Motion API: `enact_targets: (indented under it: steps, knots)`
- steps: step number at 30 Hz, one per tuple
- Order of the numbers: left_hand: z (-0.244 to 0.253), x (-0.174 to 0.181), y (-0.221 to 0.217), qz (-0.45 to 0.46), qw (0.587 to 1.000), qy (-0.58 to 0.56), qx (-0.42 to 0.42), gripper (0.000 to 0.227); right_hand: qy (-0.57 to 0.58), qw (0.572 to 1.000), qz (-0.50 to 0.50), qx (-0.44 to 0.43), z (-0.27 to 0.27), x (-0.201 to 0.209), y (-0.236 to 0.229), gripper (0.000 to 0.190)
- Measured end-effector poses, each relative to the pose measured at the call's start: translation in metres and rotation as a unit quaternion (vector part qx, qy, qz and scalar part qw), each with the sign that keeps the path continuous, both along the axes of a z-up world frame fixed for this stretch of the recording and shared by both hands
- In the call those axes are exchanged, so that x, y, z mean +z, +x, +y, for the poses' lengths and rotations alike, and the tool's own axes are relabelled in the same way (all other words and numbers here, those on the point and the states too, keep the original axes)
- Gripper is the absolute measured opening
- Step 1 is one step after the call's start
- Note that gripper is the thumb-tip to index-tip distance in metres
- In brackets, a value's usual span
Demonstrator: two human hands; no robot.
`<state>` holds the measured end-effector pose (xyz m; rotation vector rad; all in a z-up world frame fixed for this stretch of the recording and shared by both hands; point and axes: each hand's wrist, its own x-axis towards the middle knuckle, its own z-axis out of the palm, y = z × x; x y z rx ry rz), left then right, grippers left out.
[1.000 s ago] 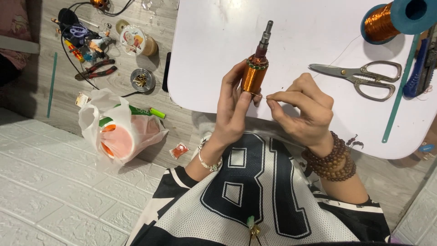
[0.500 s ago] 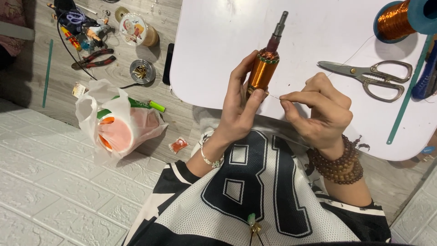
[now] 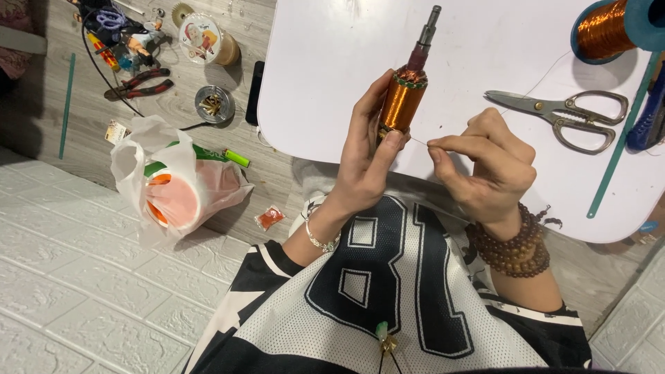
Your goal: Winding thin copper wire around the poles of a motor armature by hand at a workbench.
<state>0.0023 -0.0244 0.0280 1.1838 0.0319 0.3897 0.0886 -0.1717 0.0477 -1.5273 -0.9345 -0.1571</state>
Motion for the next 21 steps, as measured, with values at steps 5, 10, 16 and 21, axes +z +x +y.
enact_targets:
  steps: [5,10,16,21]
  knots:
    - [0.002,0.000,0.000,-0.011,0.999,-0.028,-0.013,0.059,-0.004,1.000,0.004,-0.006,0.002,-0.001,0.001,0.002]
    - [0.001,0.001,-0.002,-0.004,1.000,-0.021,-0.006,0.061,-0.005,1.000,0.008,-0.013,0.005,0.000,0.003,0.002]
    - [-0.002,0.009,-0.001,-0.014,0.995,-0.094,-0.038,0.061,0.006,1.000,0.014,-0.010,0.010,-0.003,0.004,0.002]
    - [-0.010,-0.008,0.005,-0.040,0.977,-0.199,-0.066,0.062,0.018,0.999,0.028,-0.005,0.014,-0.008,0.004,0.002]
